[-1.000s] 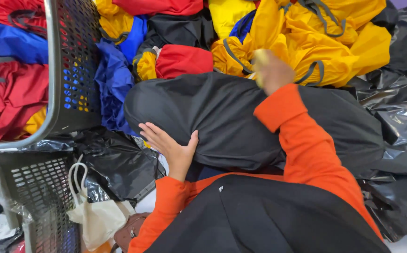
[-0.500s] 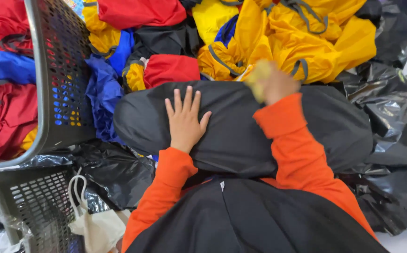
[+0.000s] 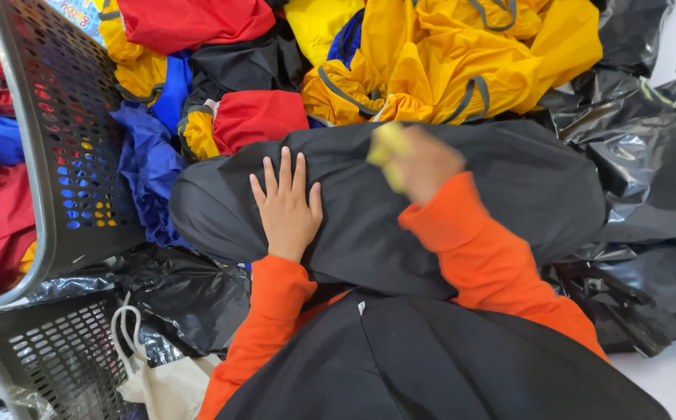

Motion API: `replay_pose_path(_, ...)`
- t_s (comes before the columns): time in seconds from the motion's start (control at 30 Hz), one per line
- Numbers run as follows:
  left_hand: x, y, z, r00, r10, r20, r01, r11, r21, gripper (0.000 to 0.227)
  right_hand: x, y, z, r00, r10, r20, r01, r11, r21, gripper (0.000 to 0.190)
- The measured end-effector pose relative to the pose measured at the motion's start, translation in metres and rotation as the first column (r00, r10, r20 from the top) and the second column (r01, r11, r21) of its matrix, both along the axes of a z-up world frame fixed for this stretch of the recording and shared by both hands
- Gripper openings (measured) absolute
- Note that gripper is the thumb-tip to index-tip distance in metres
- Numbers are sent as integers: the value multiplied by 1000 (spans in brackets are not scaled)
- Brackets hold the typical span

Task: Cleaning a black fabric cover with a yellow sponge and then folding it on a padded surface.

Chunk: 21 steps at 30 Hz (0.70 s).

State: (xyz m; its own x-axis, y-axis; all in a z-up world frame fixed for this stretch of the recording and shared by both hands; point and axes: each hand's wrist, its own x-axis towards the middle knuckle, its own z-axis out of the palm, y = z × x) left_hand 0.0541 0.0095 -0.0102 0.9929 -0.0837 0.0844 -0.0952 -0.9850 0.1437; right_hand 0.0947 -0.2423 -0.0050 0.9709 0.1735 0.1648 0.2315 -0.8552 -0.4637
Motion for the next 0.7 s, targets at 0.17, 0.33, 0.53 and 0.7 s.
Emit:
replay_pose_path(0.17,2,-3,6,987,-28,157,28,1000,4,61,-26,-113,66,869,-494,-20,493,863,115,30)
replay_pose_path(0.33,3,-3,4,982,-35,184,35,999,0,61,-46,-230,7,641,-727,247,764,573,-296,36)
replay_pose_path(0.53,4,-3,4,986,-28,164,28,1000,5,62,-45,-96,43,857,-463,227,466,884,41,48)
replay_pose_path(0.7,5,-2,3,985,-41,170,41,999,4,61,-60,16,24,980,-103,-173,106,994,6,60)
